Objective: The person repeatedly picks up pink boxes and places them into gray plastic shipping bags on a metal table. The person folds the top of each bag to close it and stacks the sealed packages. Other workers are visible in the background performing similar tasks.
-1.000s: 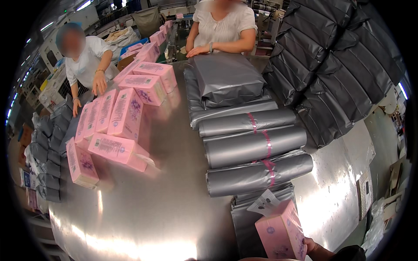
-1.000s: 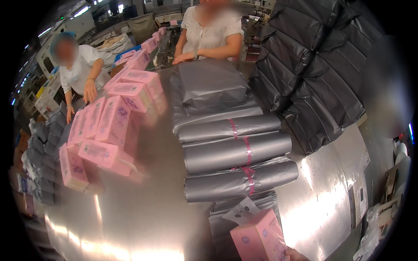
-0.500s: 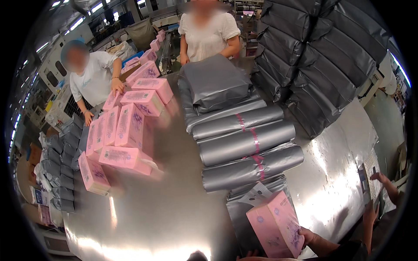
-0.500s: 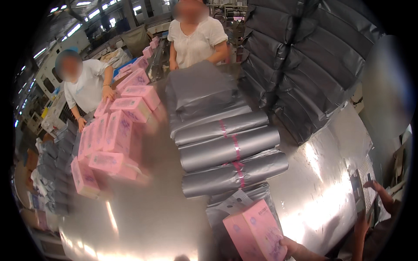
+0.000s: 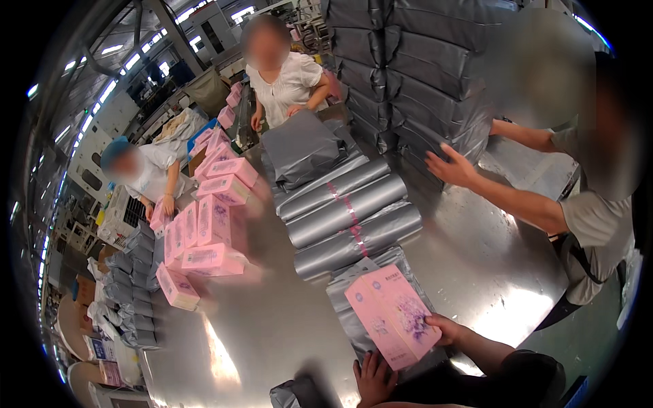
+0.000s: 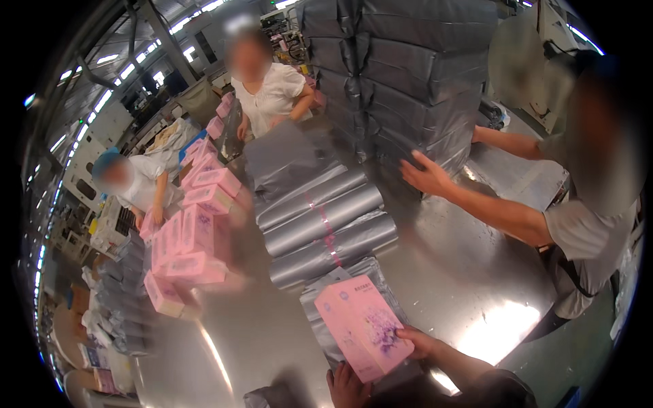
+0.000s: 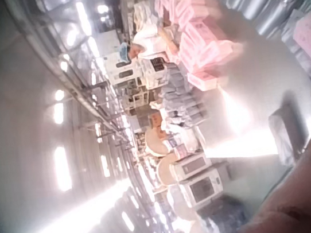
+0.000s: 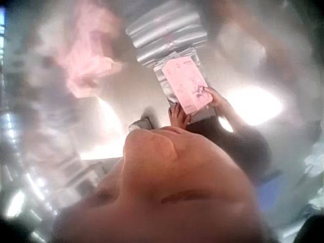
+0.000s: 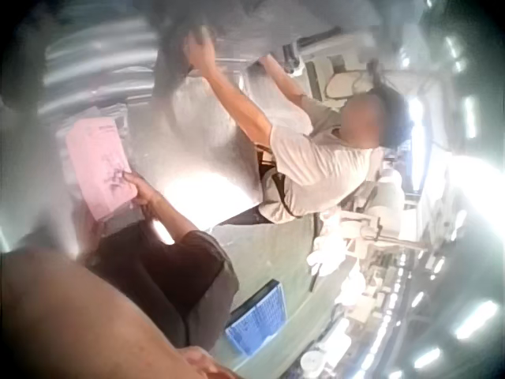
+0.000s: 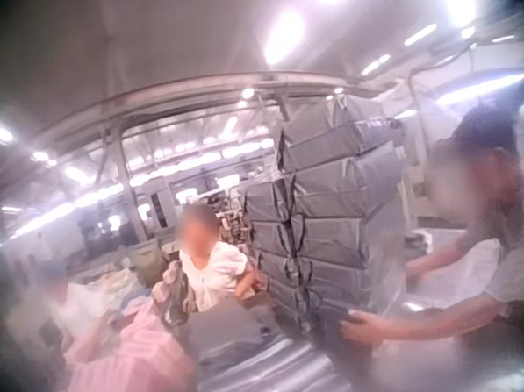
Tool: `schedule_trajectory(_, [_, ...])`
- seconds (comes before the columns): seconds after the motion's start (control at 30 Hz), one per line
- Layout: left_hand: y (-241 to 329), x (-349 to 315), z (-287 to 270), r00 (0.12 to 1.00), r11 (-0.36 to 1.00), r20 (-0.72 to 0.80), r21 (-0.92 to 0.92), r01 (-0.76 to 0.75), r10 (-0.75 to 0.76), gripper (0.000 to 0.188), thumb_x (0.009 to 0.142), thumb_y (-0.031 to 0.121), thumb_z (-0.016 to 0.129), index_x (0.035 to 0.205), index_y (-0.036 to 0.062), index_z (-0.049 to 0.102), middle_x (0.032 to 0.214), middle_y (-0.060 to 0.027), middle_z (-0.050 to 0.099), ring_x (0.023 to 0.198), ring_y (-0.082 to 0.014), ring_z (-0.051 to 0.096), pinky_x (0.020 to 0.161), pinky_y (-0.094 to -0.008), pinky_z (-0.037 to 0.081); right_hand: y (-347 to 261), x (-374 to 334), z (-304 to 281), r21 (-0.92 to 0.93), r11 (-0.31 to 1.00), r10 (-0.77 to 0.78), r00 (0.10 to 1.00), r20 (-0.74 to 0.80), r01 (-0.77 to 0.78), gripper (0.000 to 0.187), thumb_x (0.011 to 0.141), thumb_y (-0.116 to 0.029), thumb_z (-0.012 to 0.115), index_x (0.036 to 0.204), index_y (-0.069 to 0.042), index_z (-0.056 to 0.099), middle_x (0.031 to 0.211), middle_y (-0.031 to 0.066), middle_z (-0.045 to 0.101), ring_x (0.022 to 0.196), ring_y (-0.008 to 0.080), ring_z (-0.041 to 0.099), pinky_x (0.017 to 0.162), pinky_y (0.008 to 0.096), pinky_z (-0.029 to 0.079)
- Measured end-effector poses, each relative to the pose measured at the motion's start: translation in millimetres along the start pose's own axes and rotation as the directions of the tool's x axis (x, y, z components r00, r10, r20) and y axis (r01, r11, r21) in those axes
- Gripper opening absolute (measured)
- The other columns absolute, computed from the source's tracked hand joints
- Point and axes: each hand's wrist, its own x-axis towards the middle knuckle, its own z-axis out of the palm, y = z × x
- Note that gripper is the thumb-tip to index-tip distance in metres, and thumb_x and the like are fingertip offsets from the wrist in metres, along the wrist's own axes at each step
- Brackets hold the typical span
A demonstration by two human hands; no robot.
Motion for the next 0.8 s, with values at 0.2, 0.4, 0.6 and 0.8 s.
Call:
schedule_trajectory(0.2, [1.2, 4.2, -21.2, 0.99, 0.987, 0.03, 0.071, -0.142, 0.14, 0.05, 0.078, 0.036, 0.082, 0.12, 0.0114, 0.07, 0.143, -0.0121, 0.056, 0.138, -0.0353, 0.047, 0.107, -0.0628, 0.037, -3.9, 2.3, 14.3, -0.031, 0.994, -0.099, 0.991, 0.093, 0.102, 0.074, 0.097, -0.038, 0.07, 0.155, -0.005, 0.038, 0.147, 0.0134, 0.056, 0.133, 0.0269, 0.057, 0.114, 0.0453, 0.045])
schedule_trajectory(0.4, [19.9, -13.1, -32.0, 0.973, 0.966, 0.007, 0.124, -0.229, 0.23, 0.036, 0.08, 0.021, 0.079, 0.113, 0.0105, 0.071, 0.124, -0.0076, 0.062, 0.118, -0.0301, 0.057, 0.1, -0.0501, 0.045, 1.1, 3.4, 7.6, -0.037, 0.991, -0.125, 0.986, 0.11, 0.13, 0.064, 0.1, -0.036, 0.065, 0.152, -0.006, 0.042, 0.144, 0.0132, 0.059, 0.129, 0.0264, 0.06, 0.113, 0.0448, 0.046])
schedule_trajectory(0.6, [10.2, -17.3, -14.3, 0.98, 0.972, -0.056, 0.155, -0.179, 0.189, 0.019, 0.084, 0.018, 0.074, 0.101, 0.0103, 0.074, 0.104, -0.006, 0.068, 0.097, -0.0292, 0.063, 0.086, -0.0444, 0.051, -1.3, 3.5, 12.9, -0.035, 0.993, -0.108, 0.989, 0.105, 0.112, 0.054, 0.1, -0.035, 0.065, 0.144, -0.006, 0.053, 0.136, 0.0127, 0.065, 0.125, 0.0261, 0.064, 0.112, 0.0447, 0.047])
schedule_trajectory(0.8, [13.8, -11.0, -18.0, 0.977, 0.971, -0.071, 0.149, -0.188, 0.2, 0.014, 0.088, 0.018, 0.07, 0.098, 0.0097, 0.074, 0.099, -0.0077, 0.069, 0.093, -0.0297, 0.064, 0.082, -0.0437, 0.052, -16.6, -15.7, 48.1, 0.028, 0.996, -0.088, 0.995, 0.053, 0.086, 0.053, 0.099, -0.037, 0.065, 0.141, -0.005, 0.056, 0.137, 0.0132, 0.065, 0.125, 0.0281, 0.064, 0.111, 0.046, 0.047])
